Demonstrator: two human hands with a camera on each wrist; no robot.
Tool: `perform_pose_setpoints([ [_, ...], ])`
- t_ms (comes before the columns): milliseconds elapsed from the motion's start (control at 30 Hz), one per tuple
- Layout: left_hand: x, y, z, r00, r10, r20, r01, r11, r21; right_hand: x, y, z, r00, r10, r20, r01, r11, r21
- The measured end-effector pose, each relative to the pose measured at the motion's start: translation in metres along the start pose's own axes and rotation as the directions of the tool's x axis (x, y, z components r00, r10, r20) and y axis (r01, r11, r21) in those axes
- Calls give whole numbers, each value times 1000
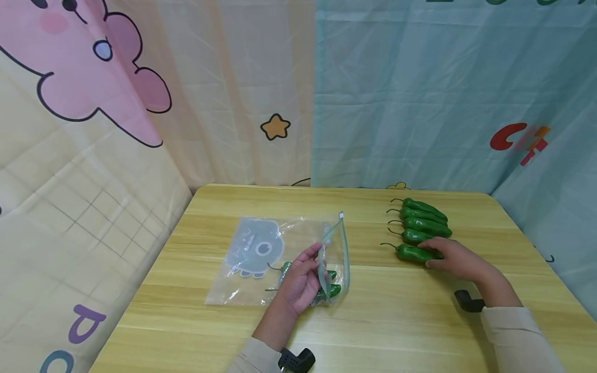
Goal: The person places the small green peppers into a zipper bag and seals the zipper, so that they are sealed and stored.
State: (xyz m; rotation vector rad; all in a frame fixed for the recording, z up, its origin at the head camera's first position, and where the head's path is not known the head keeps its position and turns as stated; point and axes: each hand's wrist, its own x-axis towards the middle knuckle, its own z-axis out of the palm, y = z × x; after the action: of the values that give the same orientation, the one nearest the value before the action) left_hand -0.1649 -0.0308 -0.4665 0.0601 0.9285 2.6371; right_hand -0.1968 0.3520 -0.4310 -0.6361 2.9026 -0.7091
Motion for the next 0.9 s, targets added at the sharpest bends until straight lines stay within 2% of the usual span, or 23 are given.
perform_pose_setpoints([
  [267,1,0,0,1000,-4,-12,3,1000,-5,1,-5,-3,1000,0,-5,0,1000,-5],
  [900,0,0,-1,1000,-3,-13,3,1000,16,9,-22,-4,999,-32,40,30,997,68],
])
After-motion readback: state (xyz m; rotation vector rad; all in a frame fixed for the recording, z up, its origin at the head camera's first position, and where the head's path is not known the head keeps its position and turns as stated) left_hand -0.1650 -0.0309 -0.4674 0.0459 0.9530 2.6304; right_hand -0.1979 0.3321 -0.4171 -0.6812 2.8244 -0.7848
